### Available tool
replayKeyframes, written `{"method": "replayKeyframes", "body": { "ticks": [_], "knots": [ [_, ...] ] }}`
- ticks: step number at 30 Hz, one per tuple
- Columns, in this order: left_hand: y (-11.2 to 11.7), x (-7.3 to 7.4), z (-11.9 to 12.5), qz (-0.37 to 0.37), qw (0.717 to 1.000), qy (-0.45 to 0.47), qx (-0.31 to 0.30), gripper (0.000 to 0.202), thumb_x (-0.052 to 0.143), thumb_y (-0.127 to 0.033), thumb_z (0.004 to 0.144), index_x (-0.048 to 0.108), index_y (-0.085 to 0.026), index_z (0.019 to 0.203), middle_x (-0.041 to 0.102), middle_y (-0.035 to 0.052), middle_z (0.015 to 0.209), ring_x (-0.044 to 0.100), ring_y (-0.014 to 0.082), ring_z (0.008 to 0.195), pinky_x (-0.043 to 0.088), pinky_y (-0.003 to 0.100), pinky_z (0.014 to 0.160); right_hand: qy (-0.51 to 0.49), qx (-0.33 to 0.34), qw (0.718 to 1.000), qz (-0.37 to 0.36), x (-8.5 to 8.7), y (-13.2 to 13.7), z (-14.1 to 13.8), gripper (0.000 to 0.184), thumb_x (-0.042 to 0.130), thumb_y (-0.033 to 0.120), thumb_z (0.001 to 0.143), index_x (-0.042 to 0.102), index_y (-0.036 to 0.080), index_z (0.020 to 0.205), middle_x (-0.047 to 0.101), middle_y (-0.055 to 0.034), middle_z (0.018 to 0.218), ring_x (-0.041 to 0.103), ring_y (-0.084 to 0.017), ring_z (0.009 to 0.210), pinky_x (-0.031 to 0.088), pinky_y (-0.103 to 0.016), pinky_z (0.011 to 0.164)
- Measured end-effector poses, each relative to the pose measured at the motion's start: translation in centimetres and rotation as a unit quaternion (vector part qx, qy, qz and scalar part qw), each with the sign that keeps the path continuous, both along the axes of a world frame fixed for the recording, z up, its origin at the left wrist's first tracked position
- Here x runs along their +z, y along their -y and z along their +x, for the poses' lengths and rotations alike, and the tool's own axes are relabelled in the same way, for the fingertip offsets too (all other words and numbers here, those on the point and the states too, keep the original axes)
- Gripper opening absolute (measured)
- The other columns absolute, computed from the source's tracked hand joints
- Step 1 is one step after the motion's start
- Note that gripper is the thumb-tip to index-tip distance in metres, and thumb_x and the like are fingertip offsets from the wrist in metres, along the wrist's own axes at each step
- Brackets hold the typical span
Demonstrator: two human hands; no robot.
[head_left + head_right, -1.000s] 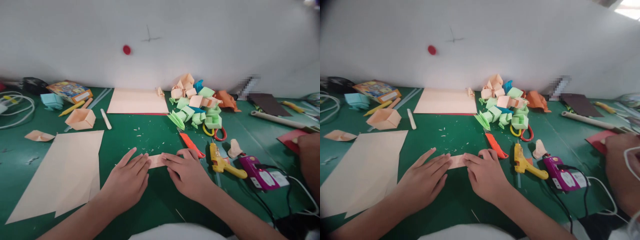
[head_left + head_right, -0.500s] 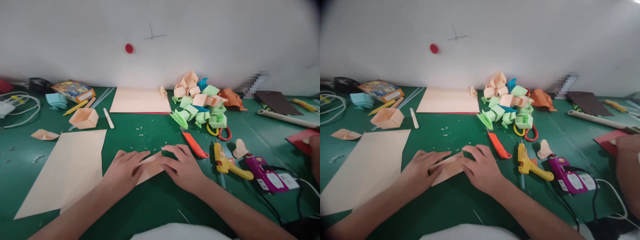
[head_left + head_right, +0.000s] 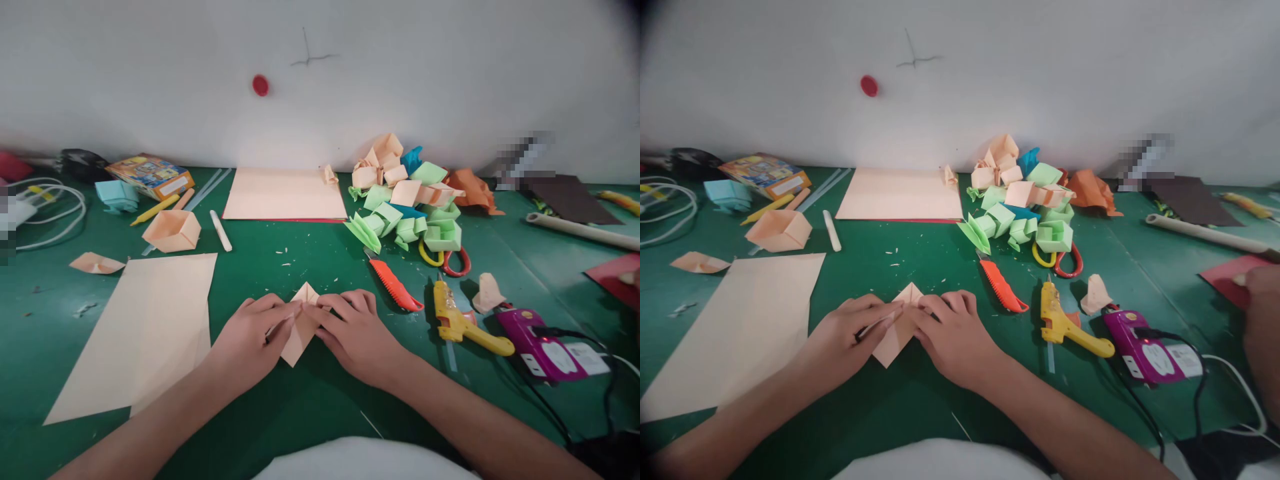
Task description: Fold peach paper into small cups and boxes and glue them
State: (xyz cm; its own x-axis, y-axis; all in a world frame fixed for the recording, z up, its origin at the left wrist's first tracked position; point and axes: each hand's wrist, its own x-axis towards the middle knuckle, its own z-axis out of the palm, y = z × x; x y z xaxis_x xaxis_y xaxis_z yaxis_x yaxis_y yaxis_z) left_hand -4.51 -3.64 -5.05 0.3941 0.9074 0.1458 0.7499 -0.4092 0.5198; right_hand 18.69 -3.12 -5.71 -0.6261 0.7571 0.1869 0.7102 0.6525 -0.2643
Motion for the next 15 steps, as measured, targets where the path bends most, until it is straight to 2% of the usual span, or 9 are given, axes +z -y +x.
{"method": "replayKeyframes", "body": {
  "ticks": [3,6,11,15],
  "knots": [
    [0.1,0.3,0.1,-0.009,1.000,-0.009,0.008,0.036,0.042,-0.026,0.101,0.070,-0.024,0.123,0.070,0.0028,0.095,0.066,0.0163,0.081,0.051,0.030,0.073,0.012,0.005,1.000,-0.001,0.4,-0.3,-0.3,0.037,0.045,0.017,0.103,0.057,0.027,0.136,0.065,-0.0072,0.122,0.048,-0.024,0.100,0.033,-0.044,0.086],
    [0.2,0.4,0.0,-0.010,1.000,-0.017,0.011,0.035,0.044,-0.025,0.100,0.068,-0.025,0.127,0.070,0.0022,0.096,0.067,0.0166,0.082,0.051,0.030,0.073,0.004,-0.001,1.000,0.001,0.8,-0.6,-0.8,0.033,0.051,0.016,0.099,0.062,0.026,0.129,0.064,-0.0069,0.116,0.048,-0.024,0.098,0.034,-0.042,0.084],
    [0.4,0.6,-0.5,-0.042,0.998,-0.028,0.023,0.035,0.044,-0.029,0.101,0.067,-0.026,0.127,0.069,0.0014,0.095,0.066,0.0168,0.082,0.052,0.029,0.071,-0.078,-0.010,0.996,0.030,0.7,-1.2,-0.7,0.017,0.059,0.013,0.092,0.066,0.024,0.103,0.063,-0.0051,0.114,0.048,-0.023,0.103,0.036,-0.040,0.090],
    [0.3,0.4,-1.0,0.006,0.995,-0.089,0.039,0.038,0.046,-0.028,0.099,0.064,-0.028,0.132,0.067,0.0037,0.100,0.065,0.0196,0.080,0.051,0.032,0.068,-0.110,0.018,0.992,0.052,0.0,-2.1,1.0,0.021,0.053,0.007,0.095,0.065,0.022,0.087,0.067,-0.0044,0.108,0.050,-0.023,0.103,0.040,-0.039,0.092]
  ]
}}
